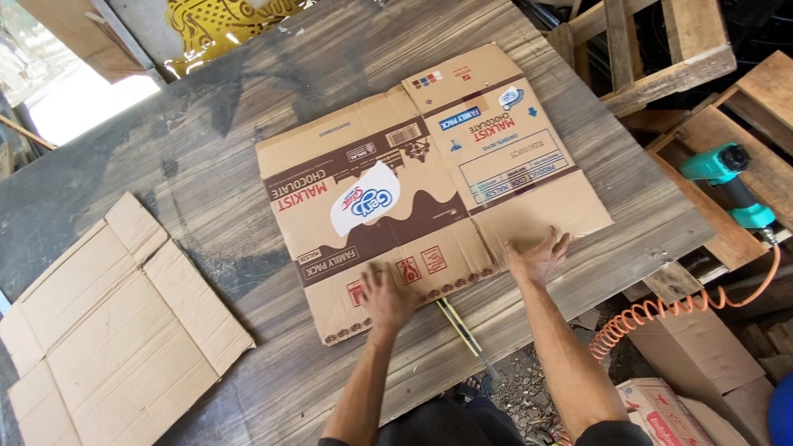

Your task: The person cuts and assembles cardboard boxes on a wooden workbench. They use a utility knife to slice the boxes into sections and then apply packing tape to join the pieces together.

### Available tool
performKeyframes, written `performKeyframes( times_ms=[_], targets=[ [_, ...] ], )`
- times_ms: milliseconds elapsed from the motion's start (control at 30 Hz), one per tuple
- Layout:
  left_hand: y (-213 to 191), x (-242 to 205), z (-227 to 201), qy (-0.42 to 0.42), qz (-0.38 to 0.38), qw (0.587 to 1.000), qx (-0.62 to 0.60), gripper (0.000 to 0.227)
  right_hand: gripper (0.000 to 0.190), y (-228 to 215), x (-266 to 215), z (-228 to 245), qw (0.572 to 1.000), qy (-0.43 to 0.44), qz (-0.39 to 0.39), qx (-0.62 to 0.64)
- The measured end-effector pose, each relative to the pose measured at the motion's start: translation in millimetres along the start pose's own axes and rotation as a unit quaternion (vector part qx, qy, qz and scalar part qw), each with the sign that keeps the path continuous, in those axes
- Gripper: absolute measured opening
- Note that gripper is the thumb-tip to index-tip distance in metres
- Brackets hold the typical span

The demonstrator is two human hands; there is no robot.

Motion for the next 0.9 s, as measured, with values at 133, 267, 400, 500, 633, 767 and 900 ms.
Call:
performKeyframes(
  times_ms=[133,267,400,500,633,767,900],
  targets=[
    [17.9,-48.1,-71.5,0.022,0.114,0.993,0.035,0.108,0.109,-21.1,13.4,-24.7,0.991,0.069,-0.085,0.082],
    [38.7,-78.9,-119.7,0.100,0.133,0.981,0.095,0.111,0.090,28.5,26.2,-103.7,0.973,0.179,0.037,0.141],
    [43.4,-70.0,-118.1,0.120,0.101,0.984,0.085,0.105,0.078,31.6,28.7,-111.2,0.920,0.205,-0.046,0.330],
    [59.1,-45.2,-94.4,0.126,0.024,0.989,0.067,0.091,0.071,26.8,21.6,-92.9,0.918,0.206,0.004,0.340],
    [63.6,-21.9,-73.9,0.155,-0.007,0.987,0.029,0.089,0.075,32.7,21.6,-72.6,0.899,0.210,0.013,0.384],
    [70.3,0.1,-55.7,0.135,-0.055,0.986,0.078,0.088,0.067,48.0,32.4,-74.7,0.902,0.205,0.014,0.380],
    [58.8,-1.3,-48.8,0.033,-0.062,0.992,0.104,0.096,0.045,47.1,34.2,-63.9,0.904,0.174,0.028,0.389]
  ],
)
Point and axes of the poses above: each hand's wrist, its own x-axis towards the middle knuckle, its own y-axis out of the palm, z = x × y, the point moved 10 cm from there along x, towards the middle knuckle, and after that the axes turned 14 degrees about -y, right-handed, at the moved point
